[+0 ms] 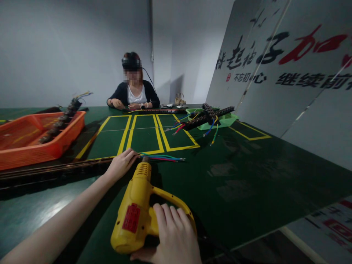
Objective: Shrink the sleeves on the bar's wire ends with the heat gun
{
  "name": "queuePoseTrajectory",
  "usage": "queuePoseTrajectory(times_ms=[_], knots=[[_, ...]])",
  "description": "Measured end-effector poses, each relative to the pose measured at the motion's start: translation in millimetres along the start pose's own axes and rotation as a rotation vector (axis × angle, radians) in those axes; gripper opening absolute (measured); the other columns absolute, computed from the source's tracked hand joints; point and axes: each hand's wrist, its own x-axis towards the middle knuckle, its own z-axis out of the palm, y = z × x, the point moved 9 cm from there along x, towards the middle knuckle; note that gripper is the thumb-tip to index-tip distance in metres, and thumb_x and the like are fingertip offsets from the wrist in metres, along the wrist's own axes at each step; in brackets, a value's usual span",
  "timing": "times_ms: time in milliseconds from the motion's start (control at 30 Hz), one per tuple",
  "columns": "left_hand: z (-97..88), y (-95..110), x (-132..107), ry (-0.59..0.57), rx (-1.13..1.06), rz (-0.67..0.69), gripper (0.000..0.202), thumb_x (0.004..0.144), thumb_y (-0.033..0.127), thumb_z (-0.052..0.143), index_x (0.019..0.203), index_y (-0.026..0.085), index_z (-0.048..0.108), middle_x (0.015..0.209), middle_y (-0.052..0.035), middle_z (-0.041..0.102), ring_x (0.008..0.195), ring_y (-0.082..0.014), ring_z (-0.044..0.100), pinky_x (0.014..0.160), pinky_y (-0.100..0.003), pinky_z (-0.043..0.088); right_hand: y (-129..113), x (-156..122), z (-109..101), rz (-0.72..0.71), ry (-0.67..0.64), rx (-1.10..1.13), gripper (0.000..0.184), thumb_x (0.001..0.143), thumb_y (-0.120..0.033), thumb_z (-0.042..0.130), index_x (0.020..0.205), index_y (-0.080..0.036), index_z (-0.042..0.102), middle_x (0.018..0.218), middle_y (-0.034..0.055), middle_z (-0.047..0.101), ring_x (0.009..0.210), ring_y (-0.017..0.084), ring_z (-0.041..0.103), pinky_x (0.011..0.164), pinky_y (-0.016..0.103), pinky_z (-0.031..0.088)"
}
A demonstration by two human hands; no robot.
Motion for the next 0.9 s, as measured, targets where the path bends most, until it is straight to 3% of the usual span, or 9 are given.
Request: queuePoseTrajectory(times_ms=[133, 333, 567, 733, 900], knots=[[-8.2, -4, -7, 0.021, -0.120, 0.092, 0.028, 0.098, 0.033, 0.031, 0.095, 0.017, 0.054, 0.095, -0.0059, 0.055, 0.091, -0.0161, 0.054, 0.082, -0.028, 0.045, 3, -1, -3, -0.018, 0.020, 0.031, 0.086, 0.065, -0.089, 0.042, 0.106, -0.017, 0.063, 0.100, 0.0023, 0.071, 0.087, 0.021, 0.067, 0.079, 0.034, 0.046], [-4.9, -7, -8, 0.022, -0.055, 0.060, 0.029, 0.097, 0.034, 0.032, 0.091, 0.018, 0.056, 0.092, -0.0065, 0.056, 0.089, -0.0196, 0.053, 0.081, -0.035, 0.043, 6, -3, 7, 0.008, -0.064, 0.088, 0.074, 0.069, -0.080, 0.053, 0.110, -0.019, 0.057, 0.099, 0.0015, 0.069, 0.086, 0.020, 0.065, 0.081, 0.034, 0.044], [-8.2, -5, -7, 0.036, -0.005, 0.045, 0.030, 0.097, 0.033, 0.032, 0.089, 0.019, 0.057, 0.089, -0.0061, 0.058, 0.085, -0.0199, 0.052, 0.079, -0.035, 0.041, 3, -8, 14, -0.009, -0.117, 0.068, 0.041, 0.083, -0.046, 0.054, 0.114, -0.019, 0.052, 0.103, 0.0027, 0.068, 0.090, 0.020, 0.063, 0.084, 0.033, 0.042], [-8.4, -4, -9, 0.027, -0.040, 0.053, 0.026, 0.096, 0.031, 0.035, 0.091, 0.019, 0.057, 0.095, -0.0066, 0.057, 0.090, -0.0196, 0.052, 0.080, -0.034, 0.042, 7, -7, 12, 0.029, -0.070, 0.108, 0.035, 0.081, -0.038, 0.052, 0.112, -0.021, 0.053, 0.103, 0.0020, 0.068, 0.090, 0.020, 0.063, 0.085, 0.033, 0.041], [-9.6, -4, -10, 0.047, -0.201, 0.075, 0.024, 0.095, 0.029, 0.037, 0.088, 0.018, 0.057, 0.103, -0.0082, 0.056, 0.096, -0.0185, 0.053, 0.085, -0.033, 0.046, 7, -11, 22, -0.006, -0.153, 0.078, 0.037, 0.080, -0.031, 0.051, 0.115, -0.021, 0.054, 0.106, 0.0001, 0.068, 0.093, 0.020, 0.064, 0.086, 0.032, 0.041]])
